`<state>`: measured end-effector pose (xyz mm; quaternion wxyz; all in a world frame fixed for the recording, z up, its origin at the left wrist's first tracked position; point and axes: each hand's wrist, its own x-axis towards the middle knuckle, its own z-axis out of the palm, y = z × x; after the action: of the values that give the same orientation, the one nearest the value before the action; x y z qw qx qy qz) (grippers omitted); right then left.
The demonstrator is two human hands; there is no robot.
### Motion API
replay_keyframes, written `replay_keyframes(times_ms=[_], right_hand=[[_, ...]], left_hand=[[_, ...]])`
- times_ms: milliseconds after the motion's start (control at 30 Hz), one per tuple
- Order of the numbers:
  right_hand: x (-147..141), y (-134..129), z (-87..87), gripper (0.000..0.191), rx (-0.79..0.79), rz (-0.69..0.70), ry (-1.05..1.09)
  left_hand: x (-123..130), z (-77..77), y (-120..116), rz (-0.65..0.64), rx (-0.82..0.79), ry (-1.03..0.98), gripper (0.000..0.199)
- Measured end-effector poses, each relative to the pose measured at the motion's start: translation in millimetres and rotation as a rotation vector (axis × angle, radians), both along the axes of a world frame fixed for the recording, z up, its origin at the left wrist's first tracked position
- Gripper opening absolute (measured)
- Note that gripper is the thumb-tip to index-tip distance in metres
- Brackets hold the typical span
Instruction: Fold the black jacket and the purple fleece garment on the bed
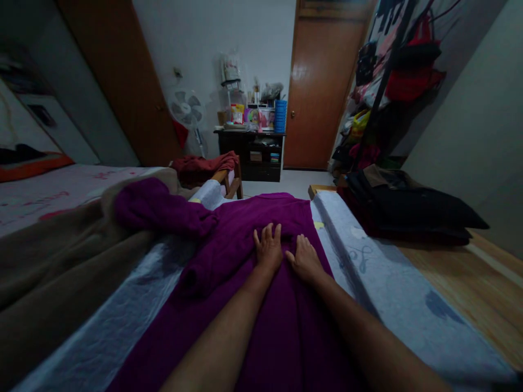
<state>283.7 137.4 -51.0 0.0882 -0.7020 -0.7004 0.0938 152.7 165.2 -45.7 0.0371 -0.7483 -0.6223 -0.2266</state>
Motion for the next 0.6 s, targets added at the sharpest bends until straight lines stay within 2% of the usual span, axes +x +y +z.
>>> replay_keyframes(times_ms=[100, 267, 400, 500, 600], right_hand=[[-3, -41, 5.1, 0.08, -0.025, 0.08, -0.025], [-12, -108, 18.0, 0.08, -0.075, 0.144, -0.037], [-22, -161, 28.2, 0.077, -0.13, 0.171, -0.013], [-26, -192, 32.2, 0.074, -0.167, 0.172, -0.006], [-26, -207, 30.9, 0.071, -0.131, 0.167, -0.004]], left_hand=[[-25, 10.4, -18, 0.018, -0.044, 0.127, 0.062], [-96, 34.6, -64, 0.089, -0.17, 0.288, 0.063], [-144, 48.0, -105, 0.149, -0.14, 0.376, 0.07], [-167, 52.4, -123, 0.217, -0.127, 0.415, 0.07], [-179, 56.4, -129, 0.25, -0.186, 0.356, 0.059]])
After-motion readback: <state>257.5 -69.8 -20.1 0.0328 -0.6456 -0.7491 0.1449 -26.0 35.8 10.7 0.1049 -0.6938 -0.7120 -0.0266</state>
